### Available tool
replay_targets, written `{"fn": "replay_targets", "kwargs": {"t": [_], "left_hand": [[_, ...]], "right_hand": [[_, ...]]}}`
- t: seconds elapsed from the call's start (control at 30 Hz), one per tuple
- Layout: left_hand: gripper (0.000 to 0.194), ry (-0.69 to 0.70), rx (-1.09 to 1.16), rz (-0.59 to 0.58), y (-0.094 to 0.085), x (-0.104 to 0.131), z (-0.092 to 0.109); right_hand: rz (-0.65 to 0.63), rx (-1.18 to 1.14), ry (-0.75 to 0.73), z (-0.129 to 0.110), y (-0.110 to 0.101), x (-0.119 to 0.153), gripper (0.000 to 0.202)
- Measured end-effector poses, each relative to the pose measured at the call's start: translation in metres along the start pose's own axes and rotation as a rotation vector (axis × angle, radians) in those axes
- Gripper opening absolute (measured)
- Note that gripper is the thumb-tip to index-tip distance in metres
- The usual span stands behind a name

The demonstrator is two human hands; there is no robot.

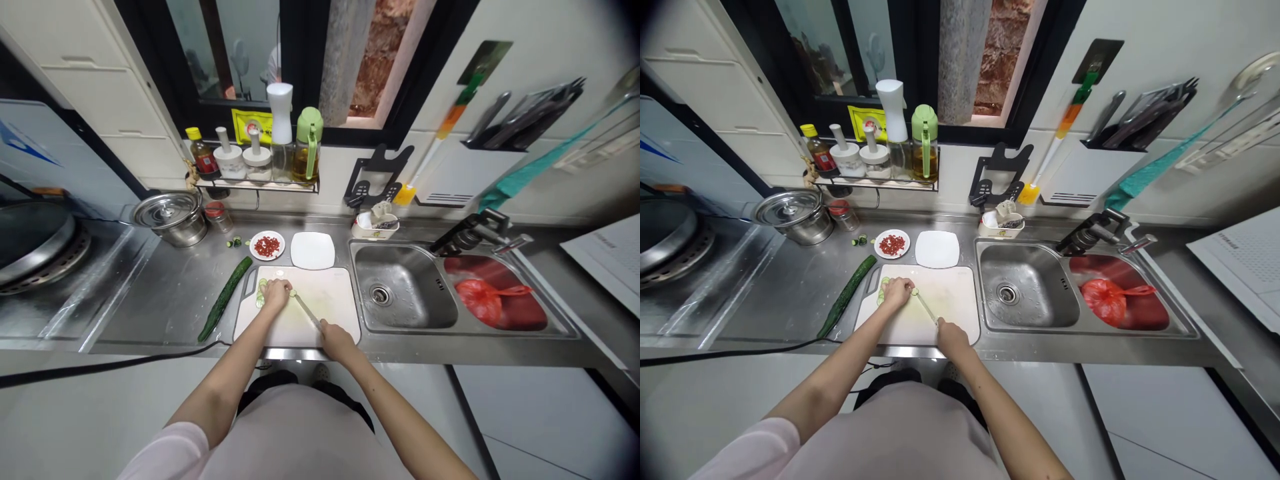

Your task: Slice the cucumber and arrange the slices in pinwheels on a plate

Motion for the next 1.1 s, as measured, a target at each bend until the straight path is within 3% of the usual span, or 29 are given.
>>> {"fn": "replay_targets", "kwargs": {"t": [0.4, 1.1], "left_hand": [[0.021, 0.003, 0.021, -0.006, 0.001, -0.002, -0.001], [0.022, 0.011, 0.02, 0.011, 0.004, -0.004, -0.003]], "right_hand": [[0.012, 0.008, -0.022, -0.006, -0.004, -0.013, 0.029], [0.022, -0.008, -0.015, -0.005, -0.001, -0.012, 0.03]]}}
Point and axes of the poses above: each hand's wrist, its own x-axis away from the middle knuckle, its own y-axis out of the palm, z = x × y, the point moved 2 cm from there along -x, towards the middle knuckle, and after that the axes turned 7 degrees about -y, right-handed, at the moved point
